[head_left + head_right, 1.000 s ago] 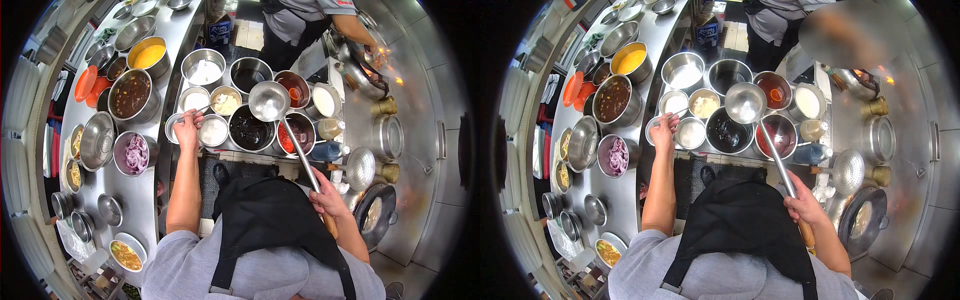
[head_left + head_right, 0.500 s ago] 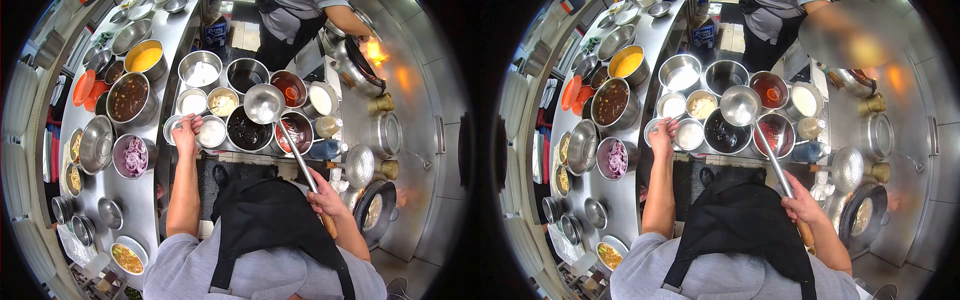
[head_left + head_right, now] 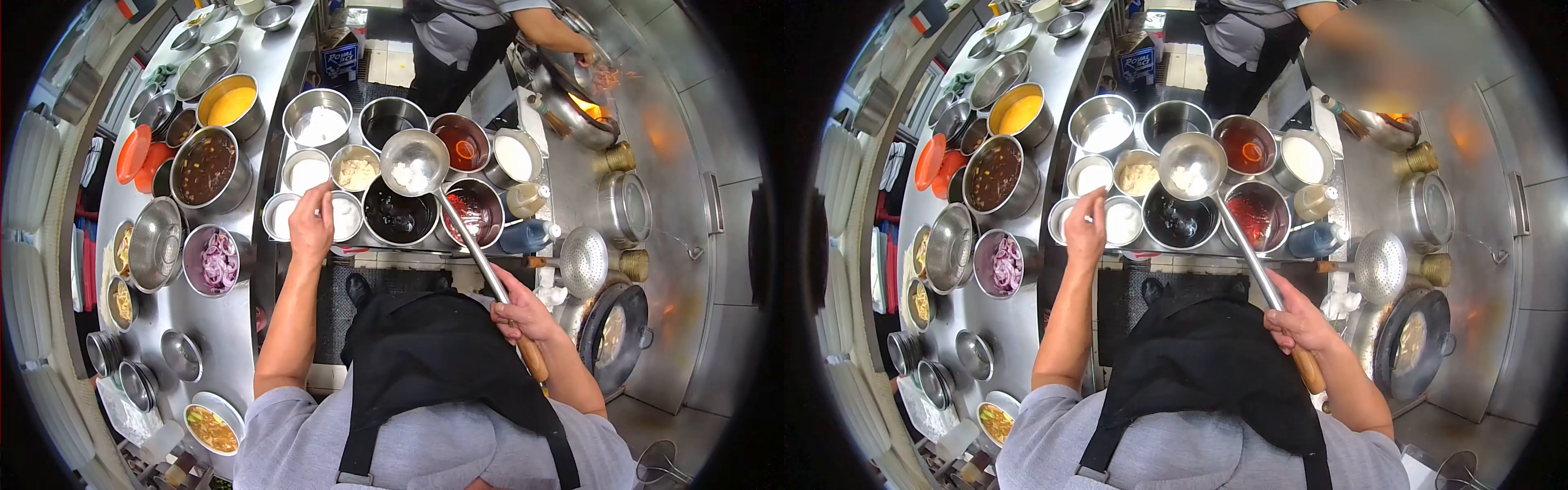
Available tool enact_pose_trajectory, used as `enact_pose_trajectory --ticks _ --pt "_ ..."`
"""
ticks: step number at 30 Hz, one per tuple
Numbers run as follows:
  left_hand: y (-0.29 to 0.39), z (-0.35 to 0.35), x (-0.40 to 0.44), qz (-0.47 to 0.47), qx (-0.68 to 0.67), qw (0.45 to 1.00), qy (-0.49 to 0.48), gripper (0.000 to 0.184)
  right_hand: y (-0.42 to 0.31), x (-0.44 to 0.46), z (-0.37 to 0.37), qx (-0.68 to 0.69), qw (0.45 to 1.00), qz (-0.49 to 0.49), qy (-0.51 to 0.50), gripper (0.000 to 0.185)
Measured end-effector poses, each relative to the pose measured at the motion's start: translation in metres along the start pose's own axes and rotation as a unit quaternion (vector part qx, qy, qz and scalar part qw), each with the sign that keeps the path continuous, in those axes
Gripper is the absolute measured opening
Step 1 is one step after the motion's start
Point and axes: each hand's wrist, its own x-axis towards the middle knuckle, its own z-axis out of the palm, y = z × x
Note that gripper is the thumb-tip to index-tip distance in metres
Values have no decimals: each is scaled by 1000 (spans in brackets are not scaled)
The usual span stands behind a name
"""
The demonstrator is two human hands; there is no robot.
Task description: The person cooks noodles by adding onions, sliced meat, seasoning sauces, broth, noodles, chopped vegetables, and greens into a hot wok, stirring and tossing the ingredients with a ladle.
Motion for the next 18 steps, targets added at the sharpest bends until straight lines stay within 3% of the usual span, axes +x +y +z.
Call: enact_pose_trajectory --ticks 3,4,6,7,9,11,14,16,17,18 --pt "-39 3 -23 -29 107 986 -123 16 5 -5 -2 -64 998 -1 26 79" --pt "-27 -2 -20 -29 106 986 -125 16 4 -7 -3 -63 998 1 28 79" --pt "-2 -18 -20 -111 38 992 -33 18 8 -17 -1 -140 986 40 79 80" --pt "1 -27 -14 -43 50 998 4 20 8 -19 -1 -140 986 45 78 80" --pt "-13 -38 -9 -88 34 995 35 21 9 -21 -4 -205 974 64 75 81" --pt "-22 -45 -3 -190 27 979 64 23 22 -15 -17 -251 963 68 74 81" --pt "-71 -42 -9 -280 -57 958 41 32 45 -2 -31 -445 889 -77 71 81" --pt "-80 -44 -11 -376 -170 911 -4 57 47 1 -30 -520 840 -130 88 80" --pt "-82 -44 -16 -376 -170 911 -5 57 45 1 -28 -543 821 -147 95 80" --pt "-69 -46 -17 -404 -175 898 2 61 35 -2 -19 -533 839 -44 96 80"
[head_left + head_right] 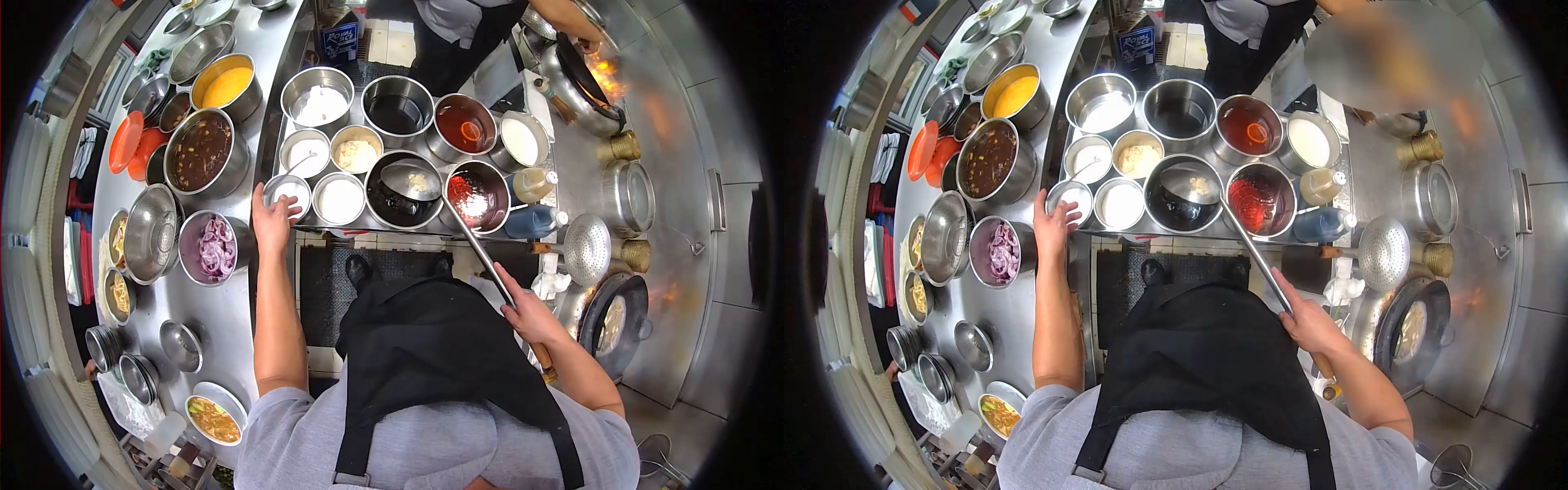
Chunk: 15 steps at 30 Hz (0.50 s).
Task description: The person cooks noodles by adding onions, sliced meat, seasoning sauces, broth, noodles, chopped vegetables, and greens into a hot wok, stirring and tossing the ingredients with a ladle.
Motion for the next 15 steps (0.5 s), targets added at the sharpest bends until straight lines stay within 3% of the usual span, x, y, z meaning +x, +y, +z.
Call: enact_pose_trajectory --ticks 1,2,5,7,8,10,15 --pt "4 0 -7 -30 -10 999 9 64 -7 -1 -3 8 995 88 -55 80" --pt "1 -5 -8 -32 -20 999 3 68 -2 -1 1 10 995 88 -55 80" --pt "-4 -15 -15 -23 -16 999 18 67 4 -3 4 -18 998 -58 11 81" --pt "0 -18 -20 -28 -17 999 16 65 -18 -6 -12 253 952 133 -110 82" --pt "1 -19 -22 -23 -18 1000 4 63 -17 -7 -11 254 952 133 -109 82" --pt "5 -18 -24 -17 -19 1000 -11 62 -14 -13 -7 415 893 134 -107 83" --pt "13 -2 -16 0 -33 995 -90 60 -39 -29 -12 468 868 139 -88 85"
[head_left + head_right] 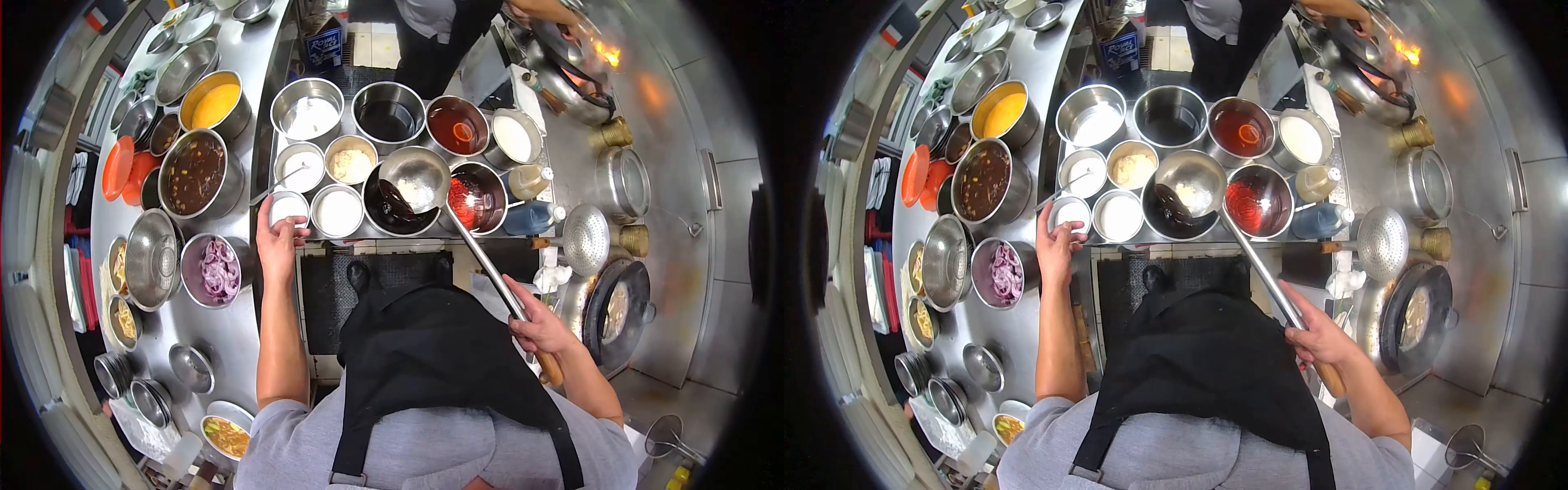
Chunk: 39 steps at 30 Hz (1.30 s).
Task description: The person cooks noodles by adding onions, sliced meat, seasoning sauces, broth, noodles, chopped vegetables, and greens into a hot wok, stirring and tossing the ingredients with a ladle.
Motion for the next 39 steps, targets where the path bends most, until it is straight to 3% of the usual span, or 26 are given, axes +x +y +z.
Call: enact_pose_trajectory --ticks 8,13,15,18,22,24,26,30,32,35,37,38,39 --pt "3 22 27 -17 -8 995 -100 48 23 -58 20 169 985 -39 19 93" --pt "7 57 18 19 -11 992 -123 32 32 -6 20 68 997 -29 15 88" --pt "20 70 -1 48 -4 988 -143 31 50 3 5 221 967 -51 -118 85" --pt "26 81 -27 73 23 982 -173 31 80 -18 -13 300 928 -125 -183 84" --pt "-1 93 -59 95 83 981 -144 28 147 -98 -43 403 865 -249 -165 85" --pt "-16 116 -87 69 7 983 -168 29 192 -153 -62 429 847 -303 -82 85" --pt "-41 139 -107 85 57 969 -226 26 251 -199 -87 436 818 -375 2 82" --pt "-65 241 -183 59 119 941 -312 20 343 -263 -145 456 766 -388 233 83" --pt "-70 289 -206 67 131 899 -413 19 389 -266 -196 397 765 -338 378 81" --pt "-63 351 -253 94 183 826 -525 22 444 -264 -264 420 726 -280 467 82" --pt "-66 374 -273 106 229 785 -565 23 459 -252 -285 184 697 -74 690 86" --pt "-68 379 -284 105 246 770 -580 23 474 -236 -296 182 698 -74 689 86" --pt "-77 381 -288 107 256 758 -590 24 492 -215 -304 101 688 -6 718 84"
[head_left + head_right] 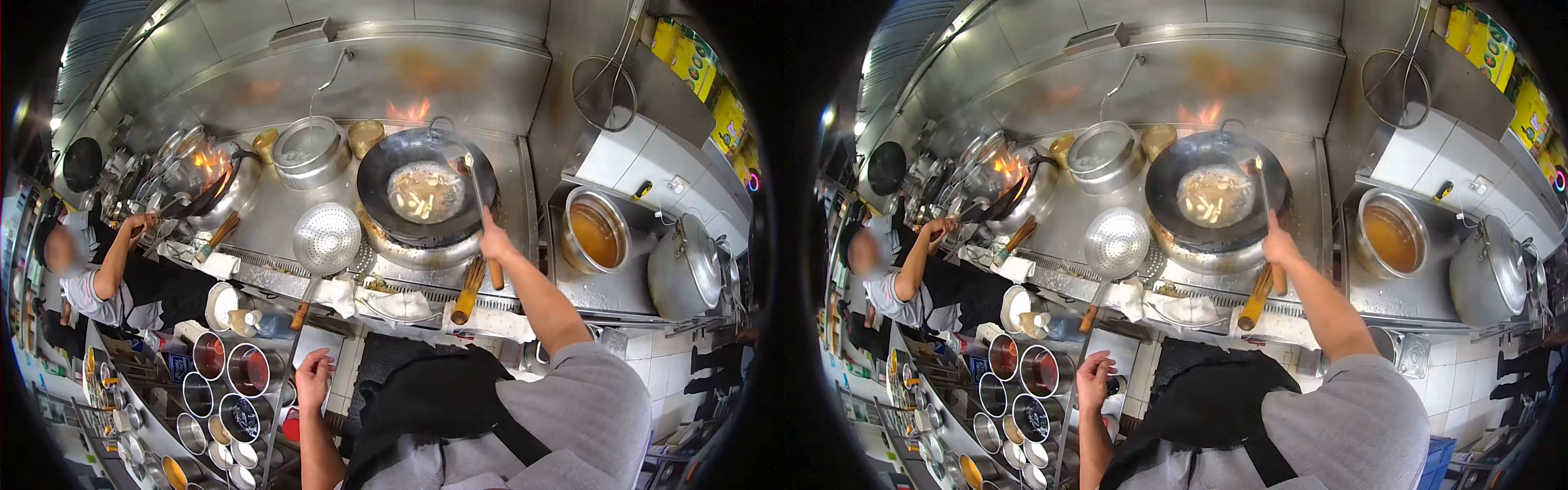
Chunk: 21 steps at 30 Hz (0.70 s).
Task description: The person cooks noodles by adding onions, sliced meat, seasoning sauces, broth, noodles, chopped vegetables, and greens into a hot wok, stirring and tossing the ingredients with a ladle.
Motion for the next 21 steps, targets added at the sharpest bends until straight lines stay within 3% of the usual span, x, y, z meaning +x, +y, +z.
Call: enact_pose_trajectory --ticks 1,3,4,5,6,9,10,11,12,13,15,18,19,20,21 --pt "-13 6 1 -10 -8 1000 -11 23 5 -6 9 -103 994 -14 33 82" --pt "-37 16 -4 -17 -1 999 -32 23 10 -24 19 4 1000 -17 5 84" --pt "-47 20 -8 -49 17 998 -39 23 -9 -40 7 187 975 47 -106 84" --pt "-53 25 -13 -76 23 996 -49 23 -28 -54 -5 360 902 107 -212 85" --pt "-71 25 -15 -97 38 992 -66 24 -41 -56 -15 401 877 122 -236 84" --pt "-164 9 -14 -152 108 975 -117 26 -40 -26 -8 401 885 101 -215 83" --pt "-186 -3 -19 -185 161 957 -154 27 -34 -13 -1 309 929 71 -192 85" --pt "-194 -17 -29 -183 164 957 -156 27 -28 -9 11 312 928 71 -189 85" --pt "-200 -30 -37 -222 115 963 -102 28 -24 -9 25 96 990 35 -99 85" --pt "-207 -45 -44 -259 65 963 -47 29 -25 -12 35 -127 992 -1 -2 85" --pt "-229 -77 -63 -273 43 961 26 31 -60 -54 11 -112 993 35 -31 86" --pt "-233 -104 -94 -270 60 956 98 31 -57 -77 12 171 971 69 -151 82" --pt "-245 -111 -99 -287 44 951 107 30 -56 -71 10 172 971 74 -150 82" --pt "-264 -118 -103 -319 -27 943 88 29 -58 -53 4 265 941 80 -195 81" --pt "-291 -127 -108 -360 -252 897 52 29 -57 -33 1 356 900 83 -238 80"
